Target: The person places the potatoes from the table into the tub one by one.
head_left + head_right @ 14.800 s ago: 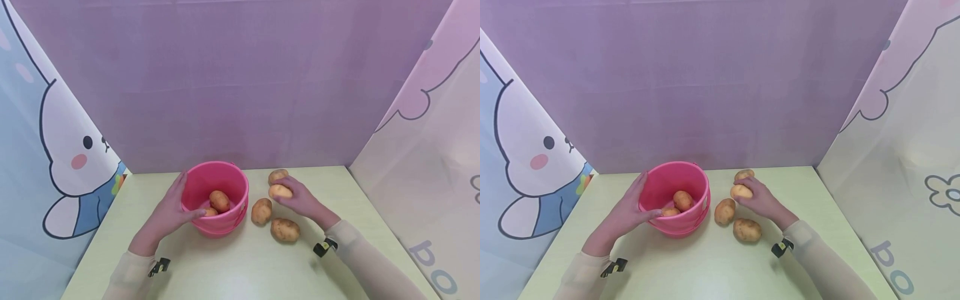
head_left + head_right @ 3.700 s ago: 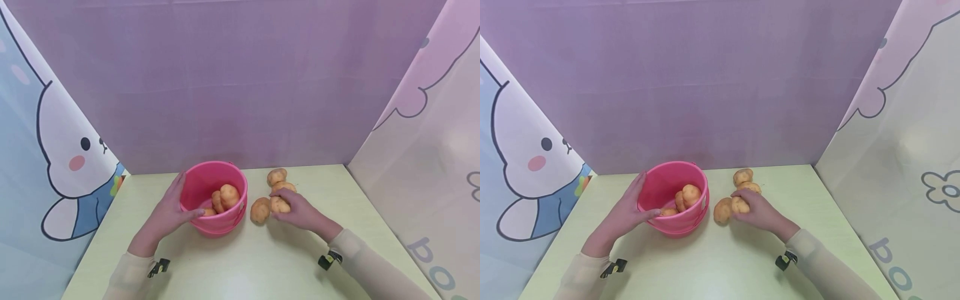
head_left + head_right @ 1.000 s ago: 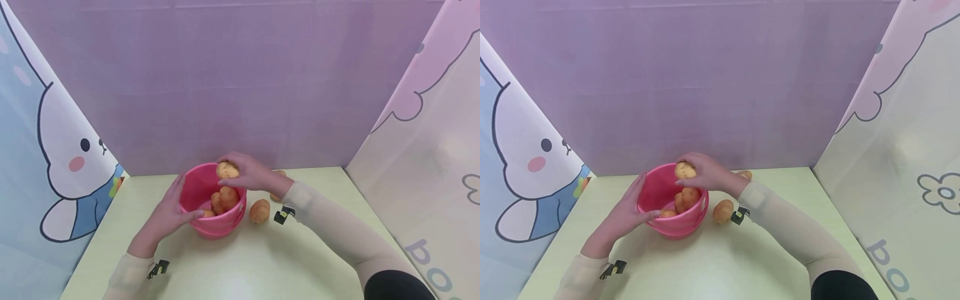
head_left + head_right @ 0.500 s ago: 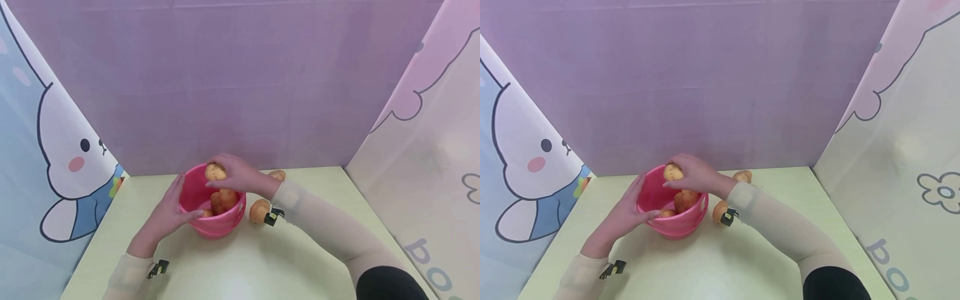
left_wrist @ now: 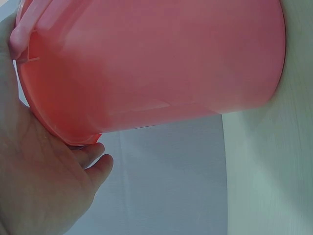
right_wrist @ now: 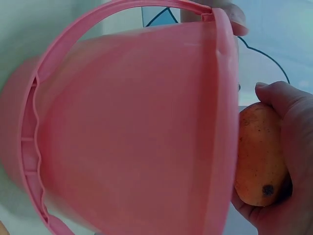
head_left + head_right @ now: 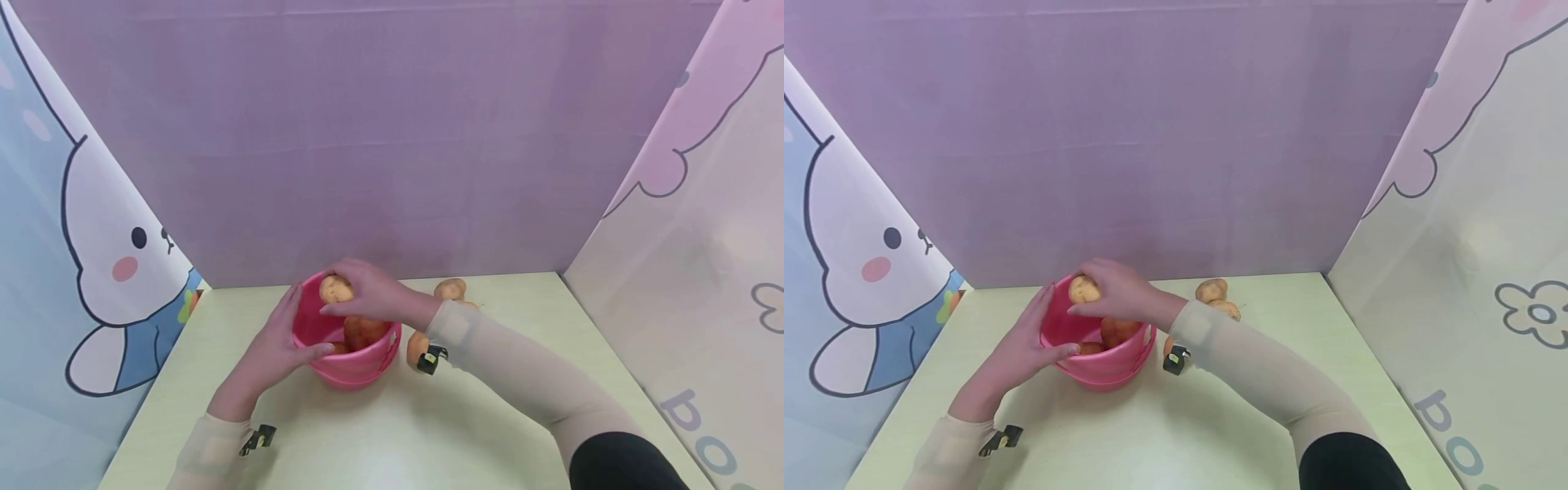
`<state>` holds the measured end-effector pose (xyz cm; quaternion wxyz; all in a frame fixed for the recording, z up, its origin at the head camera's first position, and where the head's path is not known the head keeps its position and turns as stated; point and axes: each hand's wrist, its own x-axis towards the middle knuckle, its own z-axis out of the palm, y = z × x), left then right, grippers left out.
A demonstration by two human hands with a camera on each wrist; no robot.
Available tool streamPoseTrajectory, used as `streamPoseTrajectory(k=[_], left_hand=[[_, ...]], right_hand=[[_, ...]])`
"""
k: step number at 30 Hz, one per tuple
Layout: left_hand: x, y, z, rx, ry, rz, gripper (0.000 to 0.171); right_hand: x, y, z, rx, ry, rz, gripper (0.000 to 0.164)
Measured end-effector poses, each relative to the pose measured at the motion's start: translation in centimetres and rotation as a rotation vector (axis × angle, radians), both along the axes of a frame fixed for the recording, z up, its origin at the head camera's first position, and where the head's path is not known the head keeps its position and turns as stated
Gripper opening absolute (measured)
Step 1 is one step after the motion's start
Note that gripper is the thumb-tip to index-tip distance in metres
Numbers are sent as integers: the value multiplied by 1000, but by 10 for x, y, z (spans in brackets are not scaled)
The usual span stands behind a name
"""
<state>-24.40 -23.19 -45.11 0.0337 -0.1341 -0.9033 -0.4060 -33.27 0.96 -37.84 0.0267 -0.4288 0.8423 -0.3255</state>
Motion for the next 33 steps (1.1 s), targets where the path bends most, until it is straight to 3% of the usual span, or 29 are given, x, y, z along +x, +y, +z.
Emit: streamPoseTrajectory(k=[7, 16, 33], left_hand=[[-1, 0, 0, -7, 11, 0, 136], [-2, 0, 0, -23, 18, -8, 136], [0, 0, 0, -23, -2, -1, 137]], right_hand=[[-4, -5, -6, 7, -2, 33, 66], [-10, -11, -13, 13, 1, 15, 66], [-7, -22, -17, 14, -37, 1, 67]])
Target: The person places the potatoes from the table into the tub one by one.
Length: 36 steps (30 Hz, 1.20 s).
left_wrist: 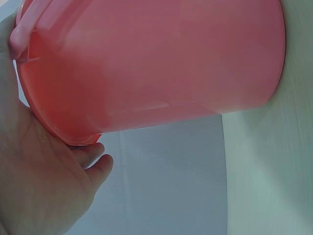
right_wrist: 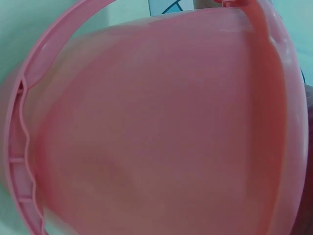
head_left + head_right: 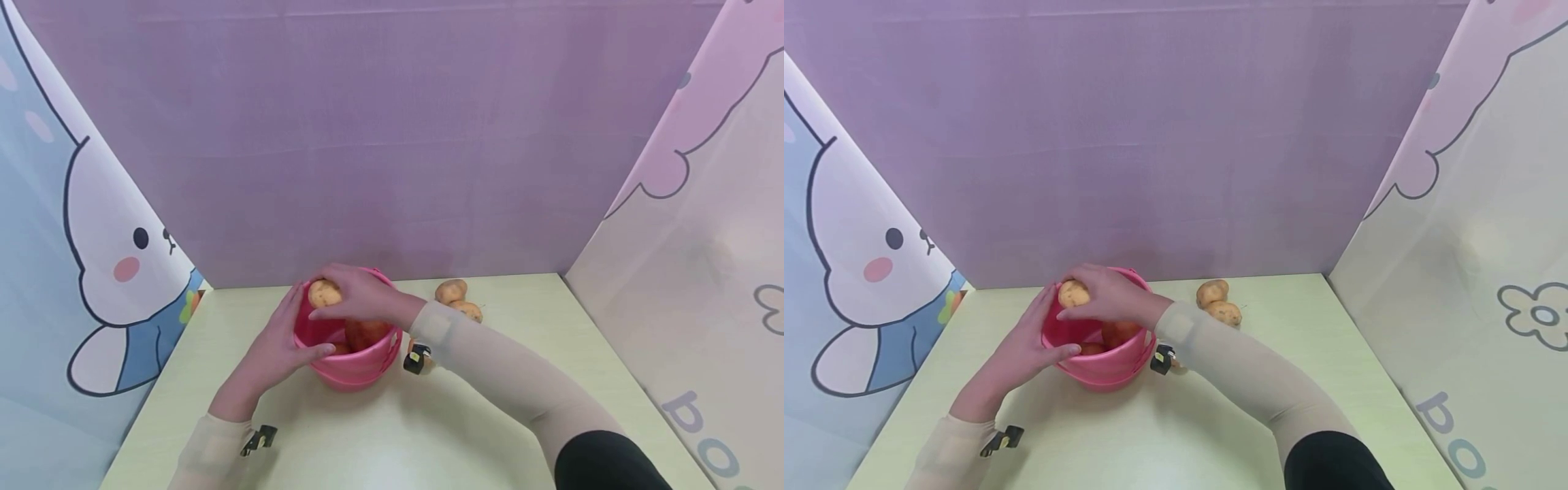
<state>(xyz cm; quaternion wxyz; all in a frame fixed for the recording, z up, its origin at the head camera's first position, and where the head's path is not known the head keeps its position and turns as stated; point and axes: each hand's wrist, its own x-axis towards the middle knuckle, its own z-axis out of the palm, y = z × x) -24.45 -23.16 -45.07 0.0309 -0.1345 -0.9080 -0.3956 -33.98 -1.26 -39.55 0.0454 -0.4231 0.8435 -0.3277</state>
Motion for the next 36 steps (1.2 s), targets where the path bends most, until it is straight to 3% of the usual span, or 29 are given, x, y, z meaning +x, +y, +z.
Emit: streamPoseTrajectory(k=[11, 22, 36], left_hand=[[0, 2, 1, 22, 27, -18, 138], [-2, 1, -2, 7, 29, -7, 134], [-1, 1, 0, 0, 1, 8, 136]], right_hand=[[2, 1, 0, -61, -44, 14, 71], [-3, 11, -2, -21, 18, -11, 67], [-9, 48, -2, -78, 20, -22, 55]])
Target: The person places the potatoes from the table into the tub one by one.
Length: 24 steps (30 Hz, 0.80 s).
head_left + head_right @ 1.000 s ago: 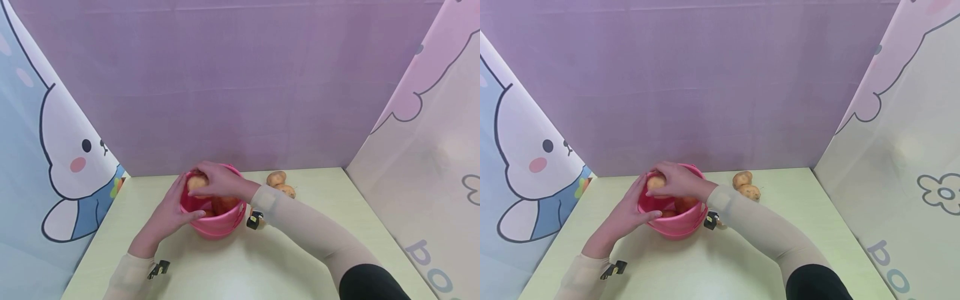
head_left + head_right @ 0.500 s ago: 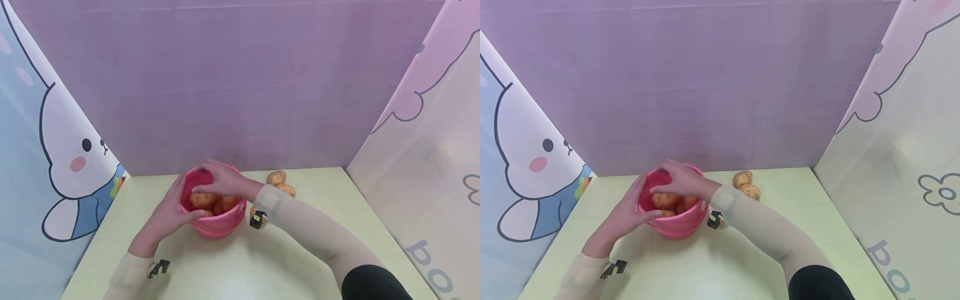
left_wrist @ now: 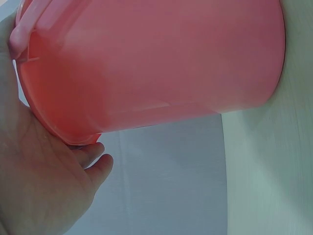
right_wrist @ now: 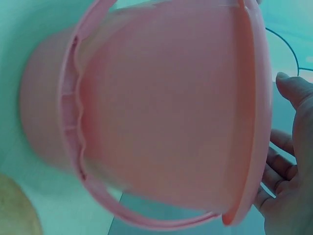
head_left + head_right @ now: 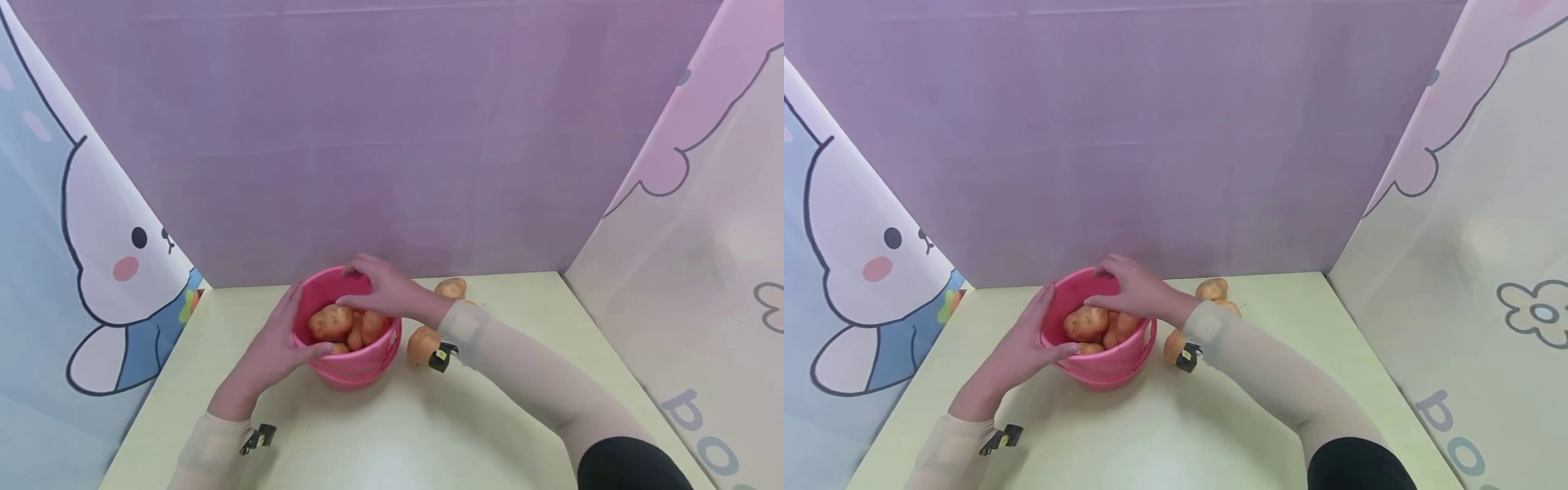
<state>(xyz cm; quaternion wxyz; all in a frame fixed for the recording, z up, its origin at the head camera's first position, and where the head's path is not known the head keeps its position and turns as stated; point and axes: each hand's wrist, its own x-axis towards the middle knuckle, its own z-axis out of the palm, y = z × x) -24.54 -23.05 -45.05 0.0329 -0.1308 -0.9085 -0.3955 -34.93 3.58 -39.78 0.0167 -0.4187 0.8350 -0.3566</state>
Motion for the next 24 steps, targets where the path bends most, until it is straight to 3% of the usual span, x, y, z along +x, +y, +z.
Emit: streamPoseTrajectory(k=[8, 15, 24], left_hand=[[0, -1, -1, 15, 1, 2, 136], [0, 0, -1, 48, 0, 2, 135], [0, 0, -1, 51, -1, -6, 135]], right_hand=[[6, 32, -1, -51, -8, -50, 44], [16, 65, -3, -72, -83, -108, 43], [22, 111, -19, -44, 9, -199, 33]])
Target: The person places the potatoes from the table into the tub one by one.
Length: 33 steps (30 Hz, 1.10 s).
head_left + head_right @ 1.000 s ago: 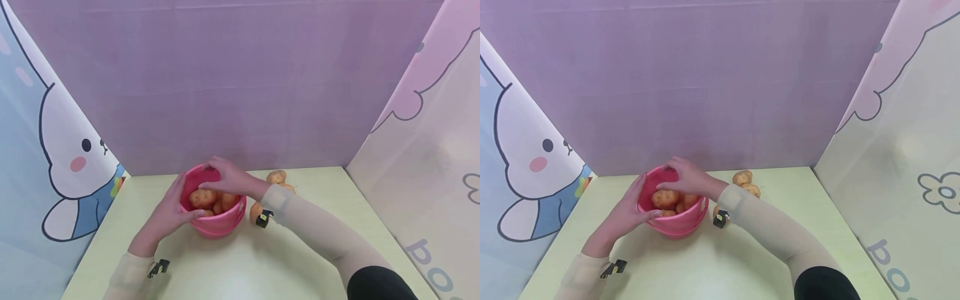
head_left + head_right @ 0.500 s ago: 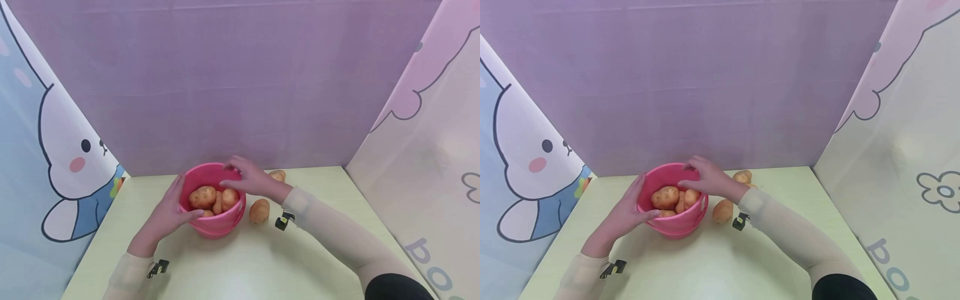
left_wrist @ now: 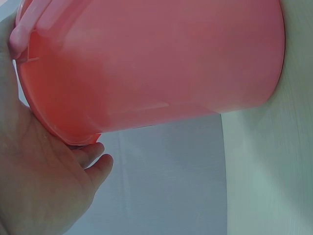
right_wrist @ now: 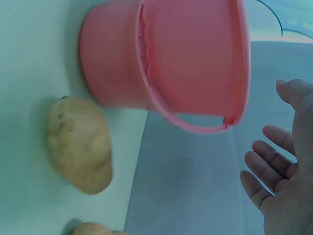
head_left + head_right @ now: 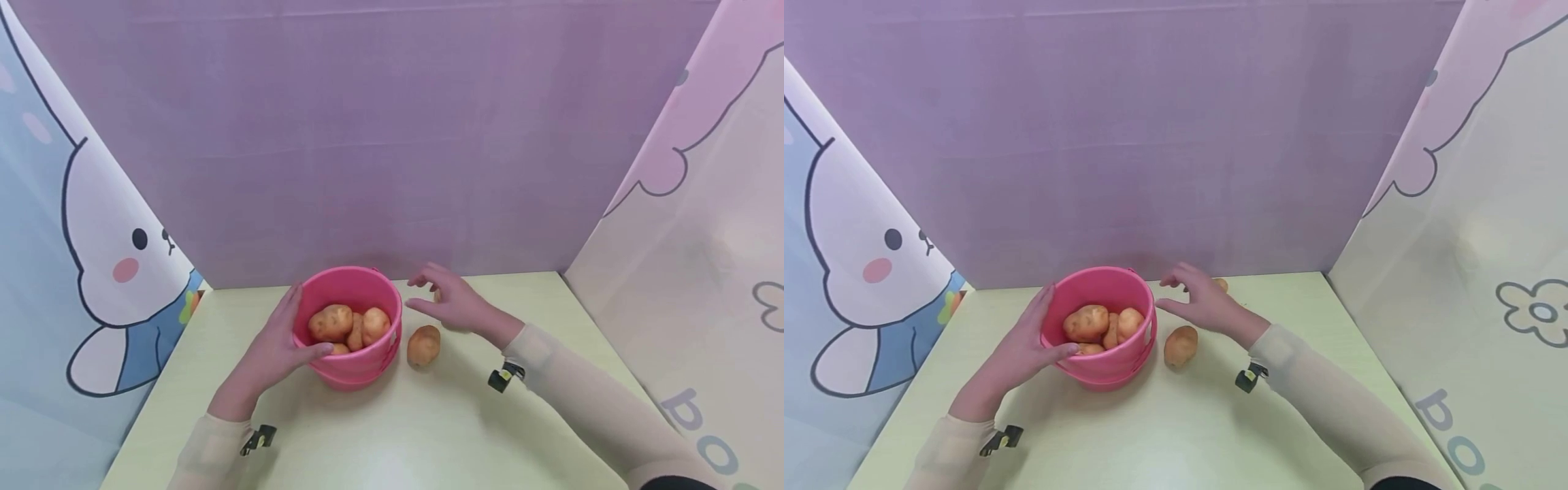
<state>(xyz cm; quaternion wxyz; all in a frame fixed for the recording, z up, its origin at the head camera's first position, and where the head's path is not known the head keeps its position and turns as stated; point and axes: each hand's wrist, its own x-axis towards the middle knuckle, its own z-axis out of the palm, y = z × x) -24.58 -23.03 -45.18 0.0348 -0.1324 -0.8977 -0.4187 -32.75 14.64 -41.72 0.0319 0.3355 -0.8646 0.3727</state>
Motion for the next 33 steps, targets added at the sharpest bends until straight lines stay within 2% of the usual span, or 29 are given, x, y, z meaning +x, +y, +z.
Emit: streamPoseTrajectory(k=[13, 20, 23, 29, 33], left_hand=[[-1, -1, -3, -2, 9, 5, 137], [0, 0, -3, 7, -6, 4, 137], [0, 0, -3, 9, -9, 5, 136], [1, 1, -1, 17, -10, 7, 137], [1, 1, -1, 17, -11, 8, 137]], right_hand=[[-5, 52, -40, -57, 83, -20, 29], [-7, 74, -62, -70, 115, -99, 27], [-8, 82, -69, -70, 105, -128, 24], [-9, 91, -83, -85, 140, -120, 25], [-9, 95, -88, -86, 132, -137, 28]])
